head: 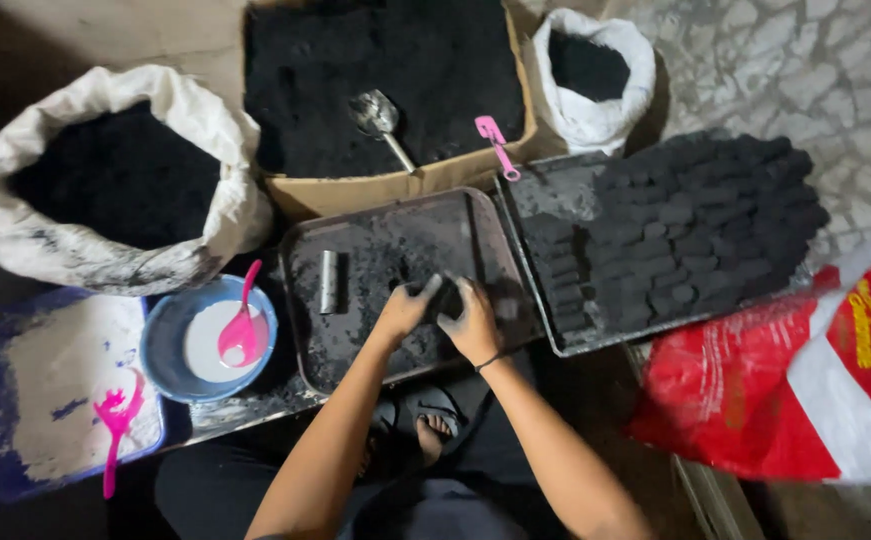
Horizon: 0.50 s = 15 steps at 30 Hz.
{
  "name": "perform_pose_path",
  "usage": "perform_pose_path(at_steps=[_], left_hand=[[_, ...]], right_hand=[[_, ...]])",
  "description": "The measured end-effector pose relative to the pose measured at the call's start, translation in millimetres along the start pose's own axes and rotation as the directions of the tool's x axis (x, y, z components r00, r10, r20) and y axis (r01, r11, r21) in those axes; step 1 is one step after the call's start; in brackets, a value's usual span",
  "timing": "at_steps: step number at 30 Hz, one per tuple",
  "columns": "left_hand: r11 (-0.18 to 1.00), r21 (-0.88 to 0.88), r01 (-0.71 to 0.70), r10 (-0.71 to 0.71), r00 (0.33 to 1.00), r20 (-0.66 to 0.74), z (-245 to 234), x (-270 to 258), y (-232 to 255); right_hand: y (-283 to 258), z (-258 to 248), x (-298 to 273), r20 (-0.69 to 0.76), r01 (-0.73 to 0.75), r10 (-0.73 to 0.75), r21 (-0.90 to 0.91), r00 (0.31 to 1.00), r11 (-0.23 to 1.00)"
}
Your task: Molding charcoal powder into cylindrical briquettes using a manual hand mold and a plunger.
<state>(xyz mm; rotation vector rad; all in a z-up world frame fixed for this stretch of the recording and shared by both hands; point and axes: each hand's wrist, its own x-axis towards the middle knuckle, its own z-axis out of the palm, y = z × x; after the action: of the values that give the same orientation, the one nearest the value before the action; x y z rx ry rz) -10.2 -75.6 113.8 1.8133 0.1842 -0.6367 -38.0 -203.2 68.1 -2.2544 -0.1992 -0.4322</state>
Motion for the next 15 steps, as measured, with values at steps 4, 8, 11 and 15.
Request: perform_pose_path(at_steps=[4,8,11,15], left_hand=[[0.983,0.106,-0.148,0.155,0.986,-0.061,8.6,26.9,-32.0],[0.953,0.220,-0.210,0.261,0.937,-0.234,1.3,36.6,-51.1],[0.955,0.237,-0.178,0.246,0.922,-0.299,-7.3,36.6,-52.1],[0.975,0.220,-0.040,0.111,0.941,-0.320,-14.3,13.0,-37.7]], right_hand=[[21.2,-17.7,-21.5,-0.252,-0.197,0.187,-0.017,0.950,0.980],[79.5,-46.9,-46.7,-0.557,-0.322,0.259,-0.015,0.789,0.947],[118.2,-65.0,-59.1,-0.641,-0.458,0.299,-0.093,0.707,0.884],[146.9,-70.8,-68.4,-0.637,-0.582,0.293,-0.304,0.713,0.754]])
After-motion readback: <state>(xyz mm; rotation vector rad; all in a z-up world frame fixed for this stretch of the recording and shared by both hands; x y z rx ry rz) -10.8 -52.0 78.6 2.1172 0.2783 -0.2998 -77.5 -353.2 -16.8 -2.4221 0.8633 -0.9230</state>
